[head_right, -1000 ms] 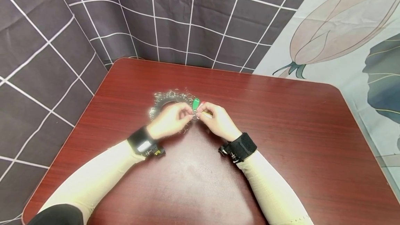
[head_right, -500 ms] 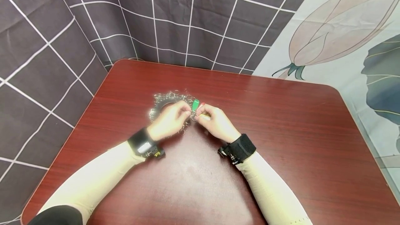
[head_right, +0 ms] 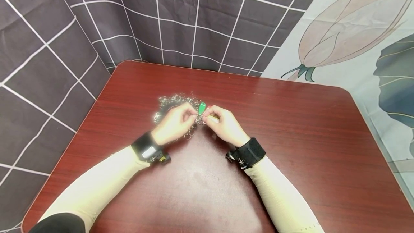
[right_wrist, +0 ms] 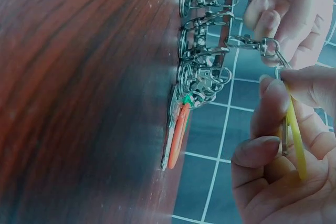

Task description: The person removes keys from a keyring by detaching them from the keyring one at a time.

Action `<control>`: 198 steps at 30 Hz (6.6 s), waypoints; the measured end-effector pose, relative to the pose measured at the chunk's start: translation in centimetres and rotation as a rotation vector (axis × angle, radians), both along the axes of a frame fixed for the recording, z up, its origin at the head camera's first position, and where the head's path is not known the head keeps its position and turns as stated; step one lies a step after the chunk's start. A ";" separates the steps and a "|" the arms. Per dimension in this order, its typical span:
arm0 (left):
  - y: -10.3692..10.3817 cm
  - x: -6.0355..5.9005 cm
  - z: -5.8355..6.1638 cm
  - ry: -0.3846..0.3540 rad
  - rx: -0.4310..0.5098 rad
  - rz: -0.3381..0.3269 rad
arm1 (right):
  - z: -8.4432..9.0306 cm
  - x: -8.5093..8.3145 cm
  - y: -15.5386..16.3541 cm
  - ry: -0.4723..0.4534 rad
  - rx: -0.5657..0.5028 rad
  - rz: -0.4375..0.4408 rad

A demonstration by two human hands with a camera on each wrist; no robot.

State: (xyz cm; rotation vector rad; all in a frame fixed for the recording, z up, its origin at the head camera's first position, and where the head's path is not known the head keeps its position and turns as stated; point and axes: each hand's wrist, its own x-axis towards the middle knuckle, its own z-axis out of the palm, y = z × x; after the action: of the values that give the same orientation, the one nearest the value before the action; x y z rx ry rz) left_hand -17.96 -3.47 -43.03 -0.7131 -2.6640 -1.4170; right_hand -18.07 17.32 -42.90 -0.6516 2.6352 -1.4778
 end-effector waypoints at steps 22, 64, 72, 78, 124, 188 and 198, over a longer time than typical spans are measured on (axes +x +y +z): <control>0.1 -0.1 0.0 -0.035 -0.096 -0.068 | 0.5 0.2 -0.4 -0.008 -0.090 -0.038; 0.1 -0.3 -0.4 -0.044 -0.048 -0.036 | 3.0 1.7 -1.4 0.073 -0.040 -0.065; 0.1 -0.4 -0.7 -0.061 -0.011 -0.082 | 2.9 1.7 -1.4 0.103 -0.035 -0.095; 0.1 -0.4 -0.7 -0.055 -0.017 -0.063 | 2.7 1.6 -1.4 0.104 -0.064 -0.088; 0.2 -0.4 -0.8 -0.001 -0.012 -0.062 | 1.4 1.1 -1.2 0.002 -0.146 -0.037; 0.1 -0.4 -0.5 0.019 -0.004 0.048 | -0.5 0.2 -0.6 -0.027 -0.067 0.024; 0.2 -0.2 -0.4 0.027 -0.002 0.019 | -0.5 0.0 -0.4 -0.038 -0.086 -0.037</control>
State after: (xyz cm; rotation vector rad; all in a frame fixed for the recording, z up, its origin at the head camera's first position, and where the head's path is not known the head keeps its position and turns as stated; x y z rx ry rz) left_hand -18.17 -3.32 -43.46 -0.7006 -2.6446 -1.3909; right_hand -18.04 16.95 -43.44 -0.5788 2.5816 -1.6049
